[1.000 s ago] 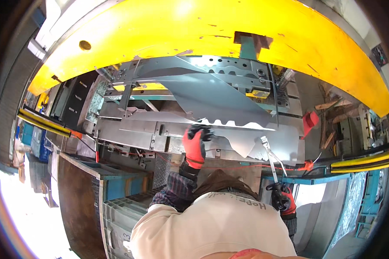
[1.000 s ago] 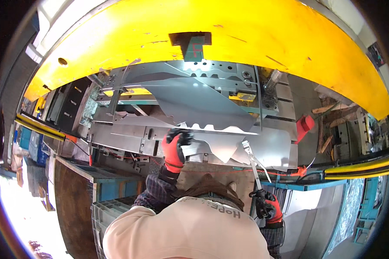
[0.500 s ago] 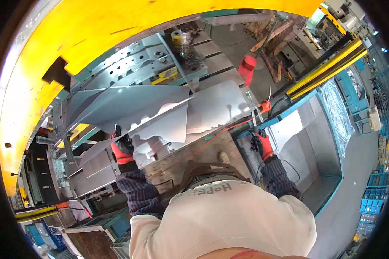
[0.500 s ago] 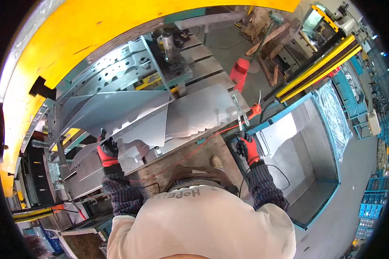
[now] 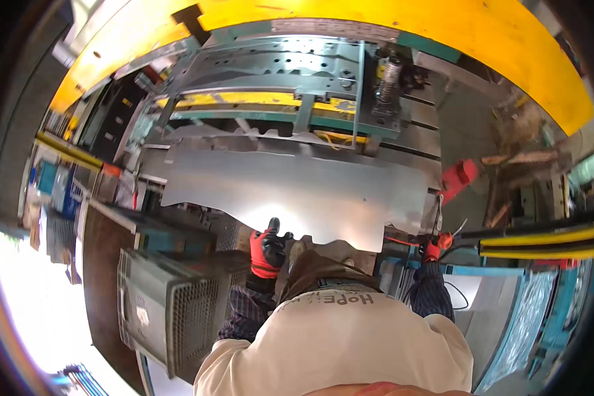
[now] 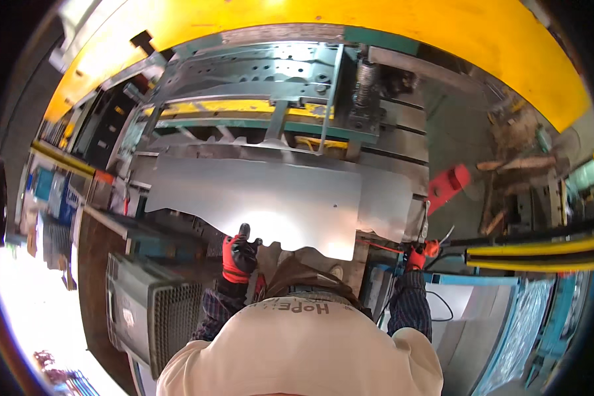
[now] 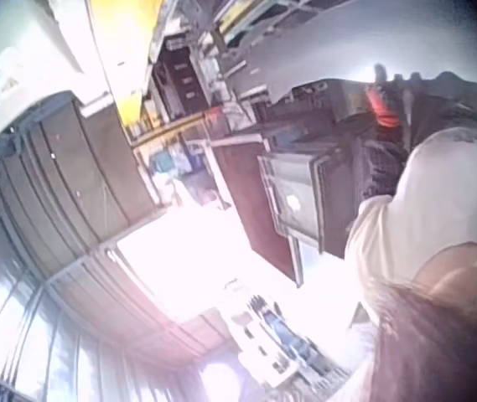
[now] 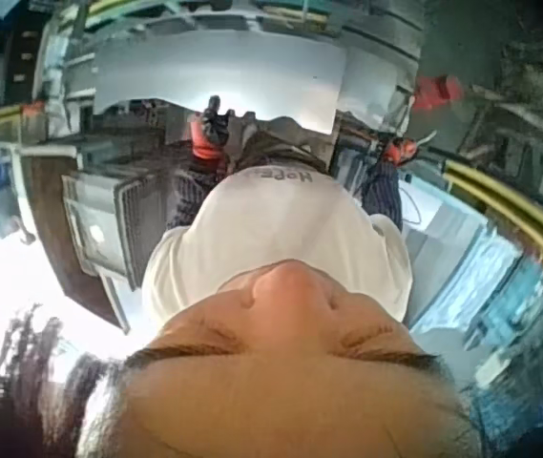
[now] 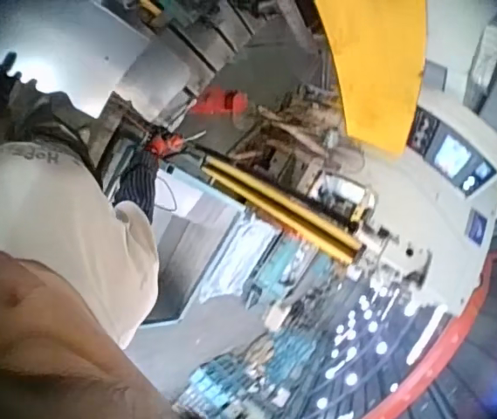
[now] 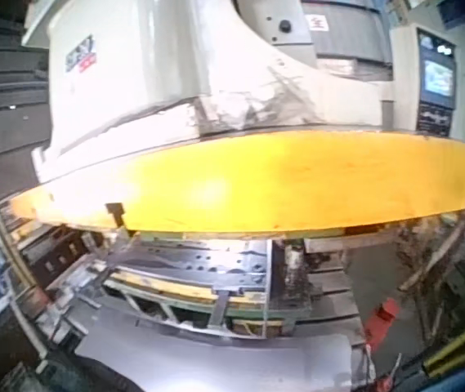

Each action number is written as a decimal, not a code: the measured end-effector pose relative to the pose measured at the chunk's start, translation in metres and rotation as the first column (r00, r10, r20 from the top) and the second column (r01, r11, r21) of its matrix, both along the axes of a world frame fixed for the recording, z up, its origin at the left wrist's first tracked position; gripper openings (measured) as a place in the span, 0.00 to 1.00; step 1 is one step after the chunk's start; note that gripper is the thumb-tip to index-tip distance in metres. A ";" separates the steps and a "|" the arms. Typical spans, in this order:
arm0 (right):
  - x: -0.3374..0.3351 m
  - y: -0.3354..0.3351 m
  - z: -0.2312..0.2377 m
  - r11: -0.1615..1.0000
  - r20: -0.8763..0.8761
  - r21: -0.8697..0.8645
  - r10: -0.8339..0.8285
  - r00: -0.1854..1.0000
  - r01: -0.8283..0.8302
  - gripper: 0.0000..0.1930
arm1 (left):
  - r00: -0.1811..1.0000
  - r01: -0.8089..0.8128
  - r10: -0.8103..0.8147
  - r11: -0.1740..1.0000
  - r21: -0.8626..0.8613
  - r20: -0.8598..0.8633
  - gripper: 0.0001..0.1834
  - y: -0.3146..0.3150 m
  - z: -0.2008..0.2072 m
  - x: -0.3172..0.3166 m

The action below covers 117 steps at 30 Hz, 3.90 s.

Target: Stamping and bending metal sheets using a large industrial press and handling scrap metal.

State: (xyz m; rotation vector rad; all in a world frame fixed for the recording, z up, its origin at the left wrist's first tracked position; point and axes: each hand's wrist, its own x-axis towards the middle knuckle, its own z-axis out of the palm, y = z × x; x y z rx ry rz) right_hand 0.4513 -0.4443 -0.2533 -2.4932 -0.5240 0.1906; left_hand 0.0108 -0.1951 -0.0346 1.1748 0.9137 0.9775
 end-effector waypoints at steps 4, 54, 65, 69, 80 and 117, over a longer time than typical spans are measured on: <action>0.021 -0.003 -0.017 0.972 -0.406 -0.208 -0.186 0.895 0.108 0.30 | 0.981 -0.192 0.192 0.976 -0.105 -0.012 0.08 -0.045 0.003 0.018; -0.047 0.086 0.117 0.749 -0.135 0.651 0.276 0.952 -0.125 0.19 | 0.523 0.169 -0.131 0.984 0.048 0.842 0.22 0.134 0.076 0.090; -0.113 0.078 0.152 0.834 -0.480 0.549 0.370 0.795 -0.056 0.15 | 0.507 -0.005 -0.222 0.966 0.260 0.833 0.16 0.258 0.174 0.030; -0.106 0.065 0.101 0.906 -0.520 0.419 0.286 0.805 -0.051 0.13 | 0.542 0.456 -0.632 0.775 0.438 0.554 0.17 0.239 0.227 -0.027; -0.139 0.104 0.072 0.866 -0.632 0.427 0.492 0.599 -0.262 0.11 | 0.966 -0.192 0.258 0.785 0.589 -0.029 0.18 0.043 0.399 -0.114; -0.329 0.191 0.286 0.643 -0.529 0.763 0.566 -0.632 -0.063 0.19 | 0.428 -0.775 0.903 0.387 0.500 -0.034 0.30 -0.334 0.114 -0.253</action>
